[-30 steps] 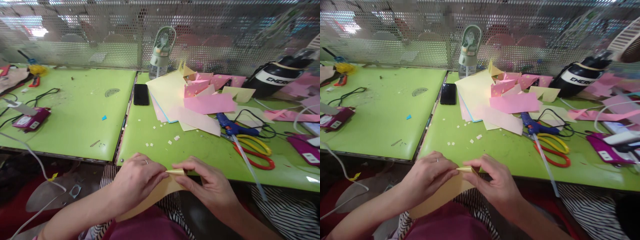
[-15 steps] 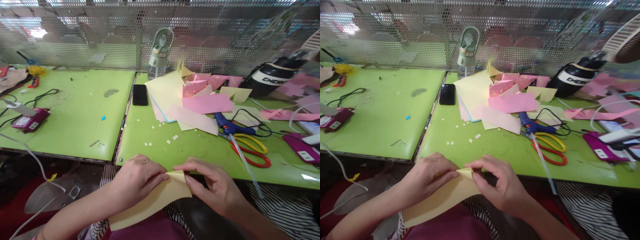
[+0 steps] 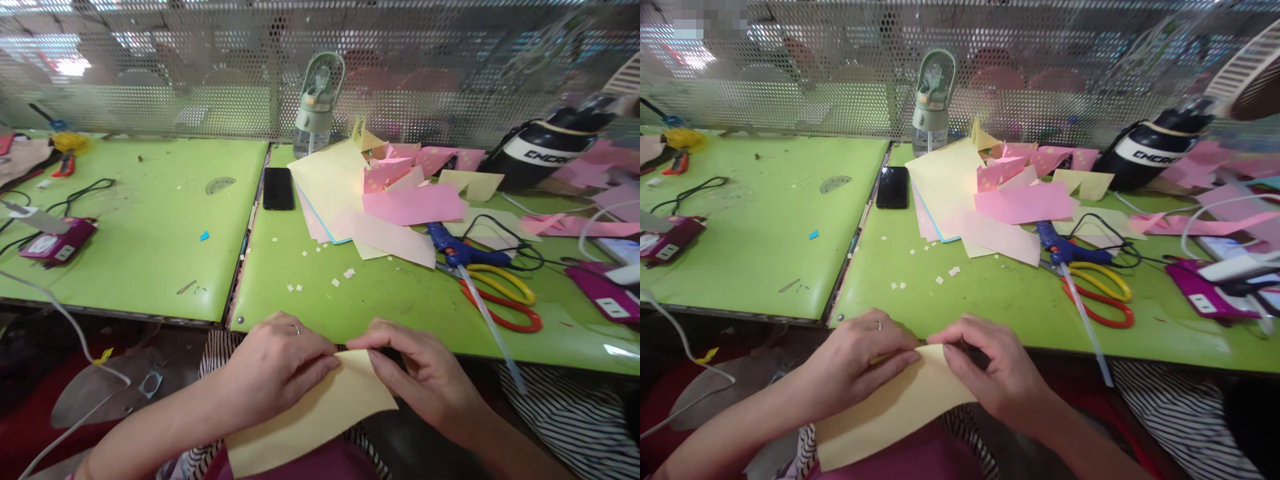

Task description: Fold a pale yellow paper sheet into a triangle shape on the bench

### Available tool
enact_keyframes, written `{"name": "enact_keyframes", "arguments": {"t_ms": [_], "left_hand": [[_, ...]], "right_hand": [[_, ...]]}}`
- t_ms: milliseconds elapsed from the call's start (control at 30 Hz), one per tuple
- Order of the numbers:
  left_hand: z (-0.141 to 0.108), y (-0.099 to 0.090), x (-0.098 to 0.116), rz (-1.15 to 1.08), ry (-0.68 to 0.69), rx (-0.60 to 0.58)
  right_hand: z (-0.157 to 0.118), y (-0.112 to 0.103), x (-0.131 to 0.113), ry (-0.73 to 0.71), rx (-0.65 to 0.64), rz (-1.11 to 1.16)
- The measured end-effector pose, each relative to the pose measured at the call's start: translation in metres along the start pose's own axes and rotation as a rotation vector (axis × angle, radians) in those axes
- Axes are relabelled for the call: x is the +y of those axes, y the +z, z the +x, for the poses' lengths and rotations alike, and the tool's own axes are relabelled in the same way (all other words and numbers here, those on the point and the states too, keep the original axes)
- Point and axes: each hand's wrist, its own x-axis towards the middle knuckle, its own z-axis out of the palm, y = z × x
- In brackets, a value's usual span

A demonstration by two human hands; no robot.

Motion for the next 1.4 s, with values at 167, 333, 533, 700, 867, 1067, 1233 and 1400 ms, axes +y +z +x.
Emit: {"name": "enact_keyframes", "arguments": {"t_ms": [167,333,533,700,867,1067,1233,1400], "left_hand": [[0.004,0.005,0.003,-0.021,-0.047,0.040],[0.006,0.009,0.004,-0.004,-0.005,0.086],[0.005,0.011,0.003,-0.008,0.029,0.112],[0.006,0.013,0.003,0.036,0.056,0.150],[0.006,0.014,0.002,0.076,0.089,0.180],[0.005,0.016,0.001,0.101,0.108,0.201],[0.008,0.016,0.004,0.123,0.106,0.205],[0.008,0.015,0.004,0.010,0.011,0.140]], "right_hand": [[-0.001,0.005,0.001,-0.021,0.036,-0.039],[-0.004,0.008,0.000,-0.008,0.063,-0.074],[-0.004,0.006,-0.006,0.034,0.036,-0.069],[-0.005,0.007,-0.004,-0.031,0.060,-0.064],[-0.005,0.011,-0.003,-0.044,0.093,-0.069],[-0.002,0.011,-0.006,-0.113,0.137,-0.122],[-0.002,0.013,-0.009,-0.120,0.165,-0.177],[-0.005,0.012,-0.009,-0.115,0.220,-0.175]]}}
